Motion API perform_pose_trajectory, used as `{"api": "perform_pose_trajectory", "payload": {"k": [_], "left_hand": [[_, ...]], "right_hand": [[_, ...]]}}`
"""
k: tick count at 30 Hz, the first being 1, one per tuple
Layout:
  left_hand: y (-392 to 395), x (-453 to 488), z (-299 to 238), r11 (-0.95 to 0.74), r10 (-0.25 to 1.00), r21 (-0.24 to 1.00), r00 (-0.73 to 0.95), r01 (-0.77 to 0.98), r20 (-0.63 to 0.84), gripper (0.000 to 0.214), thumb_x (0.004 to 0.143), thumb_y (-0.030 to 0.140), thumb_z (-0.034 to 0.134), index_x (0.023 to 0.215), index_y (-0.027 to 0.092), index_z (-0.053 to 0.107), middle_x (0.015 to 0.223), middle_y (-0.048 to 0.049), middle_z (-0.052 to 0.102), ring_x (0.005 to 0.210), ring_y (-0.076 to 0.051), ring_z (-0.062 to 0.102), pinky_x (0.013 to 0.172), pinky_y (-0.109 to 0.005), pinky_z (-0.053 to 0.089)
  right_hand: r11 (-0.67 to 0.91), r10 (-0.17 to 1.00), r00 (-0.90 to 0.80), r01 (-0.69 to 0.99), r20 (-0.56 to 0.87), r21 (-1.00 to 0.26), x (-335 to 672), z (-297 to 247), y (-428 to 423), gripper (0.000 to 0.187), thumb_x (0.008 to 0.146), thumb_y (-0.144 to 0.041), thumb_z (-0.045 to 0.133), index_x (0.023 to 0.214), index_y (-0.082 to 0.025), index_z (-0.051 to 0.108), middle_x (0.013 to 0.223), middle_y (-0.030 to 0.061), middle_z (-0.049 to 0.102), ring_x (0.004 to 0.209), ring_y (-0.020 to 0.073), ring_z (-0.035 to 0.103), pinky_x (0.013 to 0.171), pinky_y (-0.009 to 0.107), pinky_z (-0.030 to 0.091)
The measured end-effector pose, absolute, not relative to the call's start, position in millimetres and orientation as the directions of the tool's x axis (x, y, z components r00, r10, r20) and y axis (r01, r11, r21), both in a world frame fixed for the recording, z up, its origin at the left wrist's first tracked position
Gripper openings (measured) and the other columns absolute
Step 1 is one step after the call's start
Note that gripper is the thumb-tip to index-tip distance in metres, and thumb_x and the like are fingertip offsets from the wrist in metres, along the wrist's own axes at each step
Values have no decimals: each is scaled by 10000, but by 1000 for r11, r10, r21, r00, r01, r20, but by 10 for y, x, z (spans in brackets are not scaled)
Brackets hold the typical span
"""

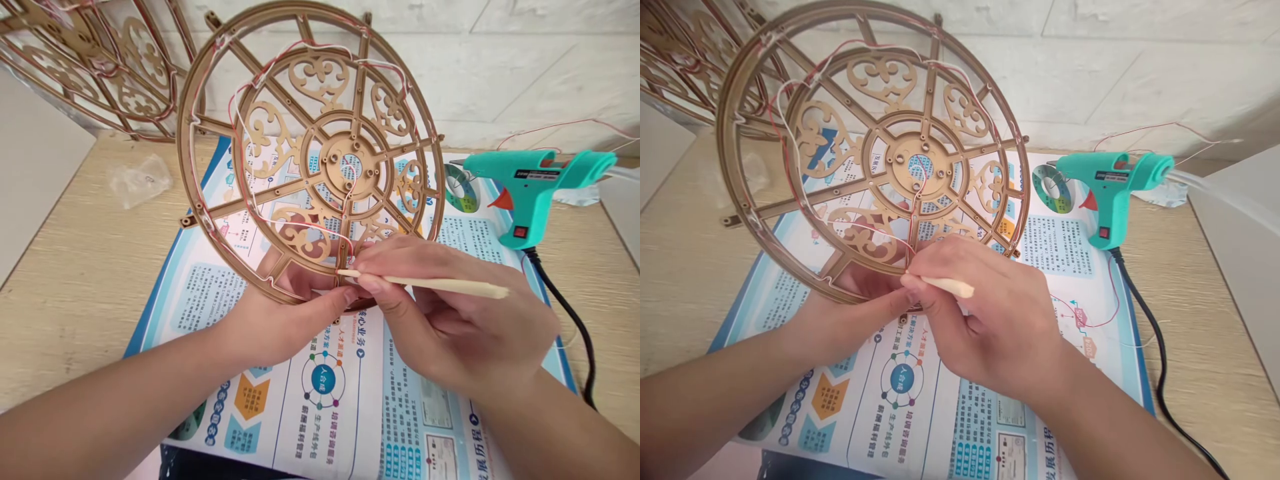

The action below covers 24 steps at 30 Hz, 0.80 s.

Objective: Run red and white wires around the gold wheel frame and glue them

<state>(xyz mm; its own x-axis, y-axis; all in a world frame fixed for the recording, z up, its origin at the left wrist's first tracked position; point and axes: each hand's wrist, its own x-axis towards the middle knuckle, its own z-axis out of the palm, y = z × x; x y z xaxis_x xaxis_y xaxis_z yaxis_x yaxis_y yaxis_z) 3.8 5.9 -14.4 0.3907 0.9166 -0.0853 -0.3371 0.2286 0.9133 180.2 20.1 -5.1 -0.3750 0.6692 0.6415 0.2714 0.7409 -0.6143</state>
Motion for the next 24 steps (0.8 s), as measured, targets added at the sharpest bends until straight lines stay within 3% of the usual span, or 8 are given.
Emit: {"api": "perform_pose_trajectory", "payload": {"k": [5,10,15,19,24], "left_hand": [[66,50,-162,162,927,920,374,-356,-18,310,922,-62,593,911,212,740,915,55,828,918,-115,798,829,-201,638],[64,53,-173,217,911,906,408,-364,-54,275,915,-43,623,895,211,725,940,45,832,932,-133,803,834,-221,642],[54,53,-128,321,896,874,415,-364,-156,126,953,128,685,1043,199,738,1030,-21,839,1007,-207,804,958,-358,656],[20,24,-117,347,885,876,425,-334,-189,203,931,324,764,1110,229,780,1071,-48,841,1064,-289,800,1036,-475,641],[-36,-54,-187,315,885,891,441,-326,-152,173,971,270,709,1096,281,828,1140,-29,834,1192,-283,756,1159,-485,555]], "right_hand": [[744,667,-378,277,642,-608,1792,-61,209,179,924,-15,668,927,-194,653,848,-14,764,837,127,752,870,269,651],[740,670,-381,277,637,-613,1800,-58,212,177,933,-37,658,933,-213,644,870,-5,769,841,139,760,809,272,656],[752,656,-408,287,635,-593,1828,-23,229,185,942,-56,627,989,-235,635,875,7,754,824,159,755,773,313,664],[756,654,-298,284,695,-590,1852,0,239,227,913,-24,593,962,-243,630,790,4,698,705,166,711,643,330,630],[720,691,-236,316,683,-618,1877,30,219,175,920,-71,619,893,-243,638,810,9,731,650,144,678,581,320,581]]}}
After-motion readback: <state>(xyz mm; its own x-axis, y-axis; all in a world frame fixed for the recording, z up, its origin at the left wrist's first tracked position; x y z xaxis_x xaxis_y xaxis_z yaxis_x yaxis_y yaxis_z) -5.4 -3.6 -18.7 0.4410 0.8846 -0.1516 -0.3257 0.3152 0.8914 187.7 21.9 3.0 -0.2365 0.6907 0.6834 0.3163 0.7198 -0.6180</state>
